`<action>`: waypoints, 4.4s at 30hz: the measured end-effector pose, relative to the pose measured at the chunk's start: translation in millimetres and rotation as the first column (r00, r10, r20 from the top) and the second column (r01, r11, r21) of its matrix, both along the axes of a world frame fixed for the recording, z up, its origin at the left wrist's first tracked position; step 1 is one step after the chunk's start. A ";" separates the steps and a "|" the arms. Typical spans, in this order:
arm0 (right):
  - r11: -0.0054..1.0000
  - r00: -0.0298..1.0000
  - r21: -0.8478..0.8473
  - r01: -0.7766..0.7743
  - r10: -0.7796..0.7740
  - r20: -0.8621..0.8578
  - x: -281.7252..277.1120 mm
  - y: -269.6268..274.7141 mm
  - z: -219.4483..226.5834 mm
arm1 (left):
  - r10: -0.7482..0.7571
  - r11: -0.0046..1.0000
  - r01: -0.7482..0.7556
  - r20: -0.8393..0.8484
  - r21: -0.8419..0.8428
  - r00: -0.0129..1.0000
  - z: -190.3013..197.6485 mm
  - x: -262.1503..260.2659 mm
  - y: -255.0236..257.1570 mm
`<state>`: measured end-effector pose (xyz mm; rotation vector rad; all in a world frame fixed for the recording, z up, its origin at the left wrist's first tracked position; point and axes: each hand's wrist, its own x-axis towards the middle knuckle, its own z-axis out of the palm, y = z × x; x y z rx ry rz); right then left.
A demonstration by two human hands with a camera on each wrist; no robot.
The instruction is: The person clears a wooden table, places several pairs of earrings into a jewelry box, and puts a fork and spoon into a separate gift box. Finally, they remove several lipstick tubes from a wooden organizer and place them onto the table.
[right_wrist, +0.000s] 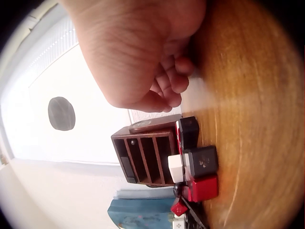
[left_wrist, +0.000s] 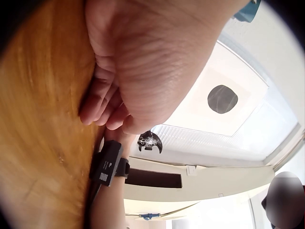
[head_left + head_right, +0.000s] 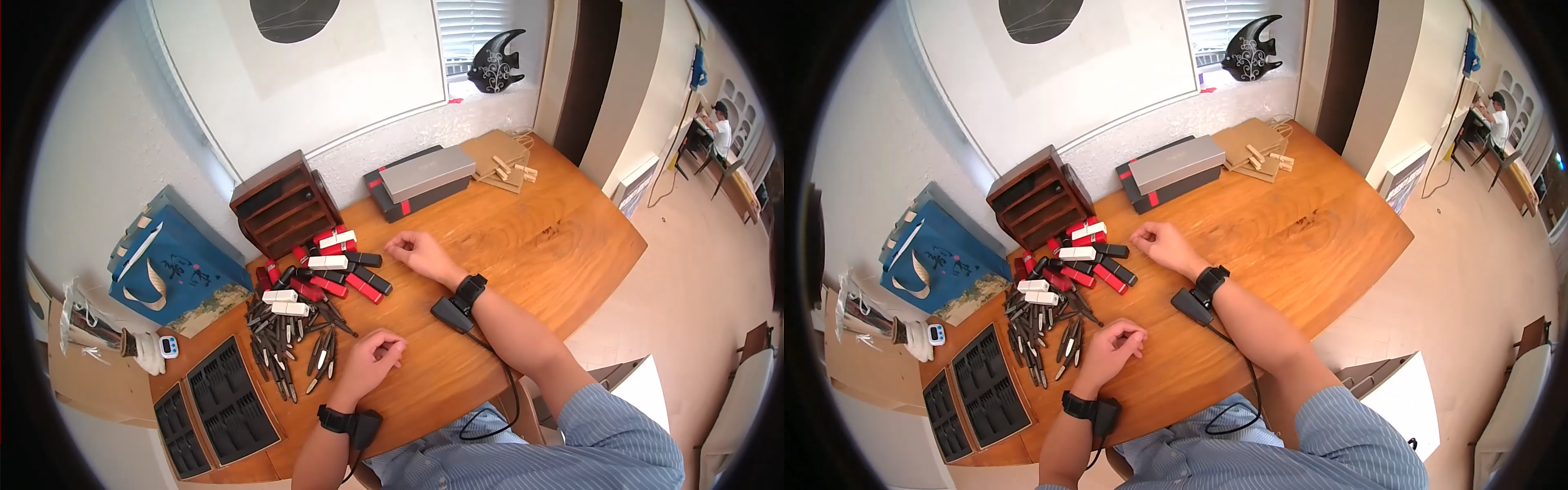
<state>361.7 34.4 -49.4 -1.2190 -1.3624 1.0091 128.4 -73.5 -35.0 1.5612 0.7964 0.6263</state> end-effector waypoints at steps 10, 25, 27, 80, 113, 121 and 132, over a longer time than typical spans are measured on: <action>0.999 0.999 -0.032 0.022 -0.020 0.048 1.6 -0.7 0.8 | 0.003 0.997 -0.001 -0.015 0.078 1.000 -3.7 2.6 0.9; 0.998 0.994 -0.049 -0.029 0.034 0.103 6.6 -2.1 8.5 | 0.063 0.994 -0.059 -0.038 0.093 0.997 -9.2 8.9 -2.5; 0.997 0.992 -0.061 -0.041 0.048 0.117 1.4 4.2 18.9 | 0.049 0.981 -0.040 -0.046 0.191 0.998 -11.6 7.9 -0.4; 0.494 0.282 0.644 -0.584 -0.621 0.732 -76.1 115.1 103.1 | 0.018 0.909 -0.031 0.036 0.416 0.999 -12.3 6.2 -1.7; 0.999 0.831 0.035 0.014 -0.031 0.555 -25.0 54.0 32.2 | -0.008 0.901 0.018 -0.025 0.434 1.000 -3.3 3.5 -4.2; 0.989 0.979 -0.032 -0.148 0.151 0.139 -2.2 53.0 6.9 | 0.209 0.529 0.043 -0.179 0.847 0.961 75.2 -24.5 23.8; 0.983 0.979 0.024 -0.184 0.181 0.098 1.6 49.1 4.1 | 0.505 0.617 0.255 -0.623 0.745 0.597 65.9 -41.0 135.3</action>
